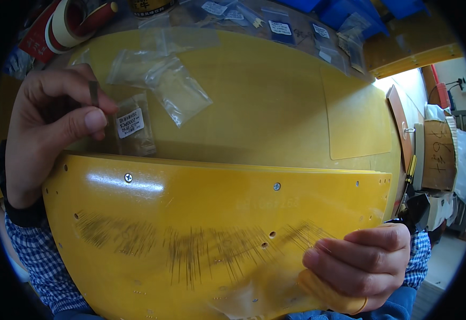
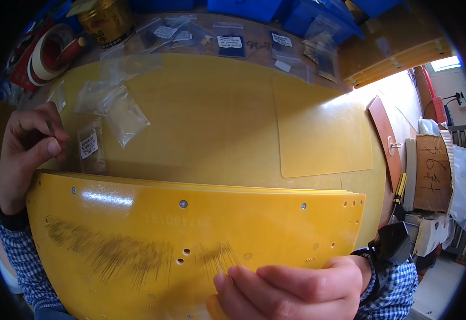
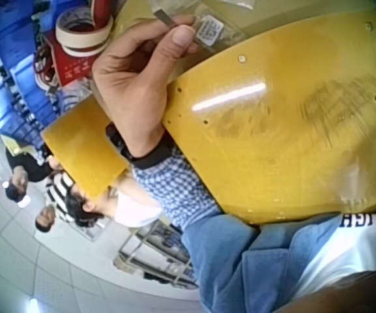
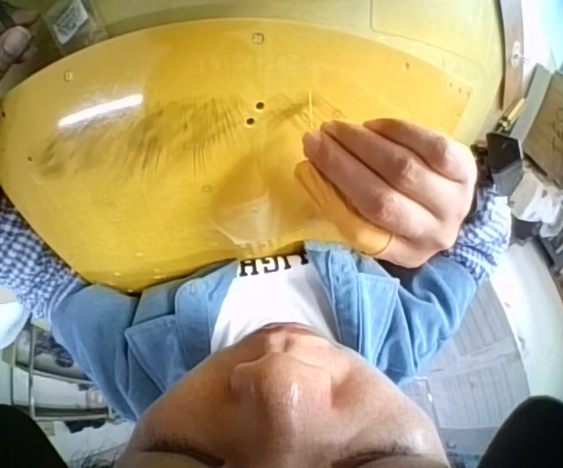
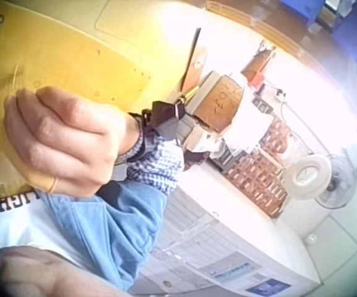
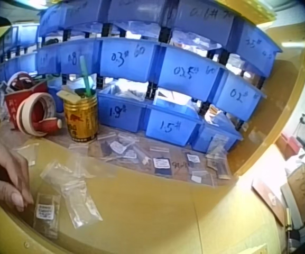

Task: The recorder is assembling a metal component by inserting small pins or fasteners into a yellow metal panel.

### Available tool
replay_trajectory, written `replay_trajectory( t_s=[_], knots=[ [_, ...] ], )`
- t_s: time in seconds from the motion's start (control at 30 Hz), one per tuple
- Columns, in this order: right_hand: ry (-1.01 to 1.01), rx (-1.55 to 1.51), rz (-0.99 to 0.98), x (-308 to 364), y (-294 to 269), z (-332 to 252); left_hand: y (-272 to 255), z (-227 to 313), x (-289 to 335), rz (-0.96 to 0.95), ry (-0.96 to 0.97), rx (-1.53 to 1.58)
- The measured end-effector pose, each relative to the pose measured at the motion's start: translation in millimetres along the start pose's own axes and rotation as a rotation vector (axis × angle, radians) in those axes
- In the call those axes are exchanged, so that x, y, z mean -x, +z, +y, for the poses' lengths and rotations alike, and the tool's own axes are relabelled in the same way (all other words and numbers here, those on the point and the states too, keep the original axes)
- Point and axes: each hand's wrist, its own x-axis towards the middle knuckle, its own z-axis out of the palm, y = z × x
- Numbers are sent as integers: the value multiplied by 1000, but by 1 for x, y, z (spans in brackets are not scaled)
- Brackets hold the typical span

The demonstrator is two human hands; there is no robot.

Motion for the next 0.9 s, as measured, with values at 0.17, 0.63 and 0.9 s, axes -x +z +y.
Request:
replay_trajectory(
  t_s=[0.17,0.63,0.9],
  knots=[
    [-109,-3,58,3,0,3,0,3,0,10,-15,3],
    [-195,-73,79,3,2,5,-2,4,3,1,-25,-18],
    [-31,-259,120,6,-4,4,5,6,0,70,7,86]
  ],
)
